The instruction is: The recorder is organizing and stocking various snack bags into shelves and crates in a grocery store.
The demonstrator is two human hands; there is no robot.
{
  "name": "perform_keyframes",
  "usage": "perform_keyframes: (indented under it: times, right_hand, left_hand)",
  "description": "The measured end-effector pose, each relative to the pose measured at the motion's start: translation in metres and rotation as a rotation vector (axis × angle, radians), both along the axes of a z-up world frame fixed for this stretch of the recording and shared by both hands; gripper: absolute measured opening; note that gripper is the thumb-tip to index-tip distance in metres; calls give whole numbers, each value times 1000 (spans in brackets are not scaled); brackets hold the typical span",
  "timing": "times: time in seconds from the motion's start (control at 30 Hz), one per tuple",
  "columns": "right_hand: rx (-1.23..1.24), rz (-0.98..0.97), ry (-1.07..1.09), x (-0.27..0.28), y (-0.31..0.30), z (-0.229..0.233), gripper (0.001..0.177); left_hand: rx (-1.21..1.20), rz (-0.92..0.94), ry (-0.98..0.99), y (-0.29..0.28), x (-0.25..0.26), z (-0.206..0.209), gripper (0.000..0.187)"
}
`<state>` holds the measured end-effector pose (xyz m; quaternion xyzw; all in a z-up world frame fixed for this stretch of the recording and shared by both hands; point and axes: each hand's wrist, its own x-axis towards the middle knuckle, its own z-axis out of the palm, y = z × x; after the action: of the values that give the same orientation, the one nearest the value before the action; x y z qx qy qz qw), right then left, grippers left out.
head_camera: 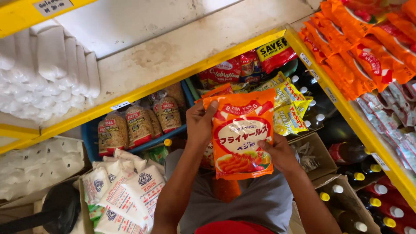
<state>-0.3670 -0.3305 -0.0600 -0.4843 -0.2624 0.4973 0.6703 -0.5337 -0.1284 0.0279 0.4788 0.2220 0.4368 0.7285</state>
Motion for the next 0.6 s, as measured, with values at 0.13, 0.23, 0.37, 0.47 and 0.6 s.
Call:
perform_keyframes:
  times: [0.13, 0.23, 0.37, 0.47, 0.6]
  right_hand:
    - [24, -31, 3, 17, -14, -67, 36]
    - [-73, 1, -108, 15, -23, -96, 33]
    - [74, 32, -96, -10, -21, -57, 36]
    - [90, -16, -102, -10, -22, -58, 36]
    - [58, 49, -15, -10, -30, -54, 40]
  left_hand:
    - [122, 62, 7, 2, 6, 0, 18]
    - [36, 134, -52, 2, 7, 13, 18]
    - [70, 129, 33, 6, 7, 15, 18]
    - [163, -10, 156, 4, 4, 32, 27]
    - [177, -172, 109, 5, -4, 27, 30]
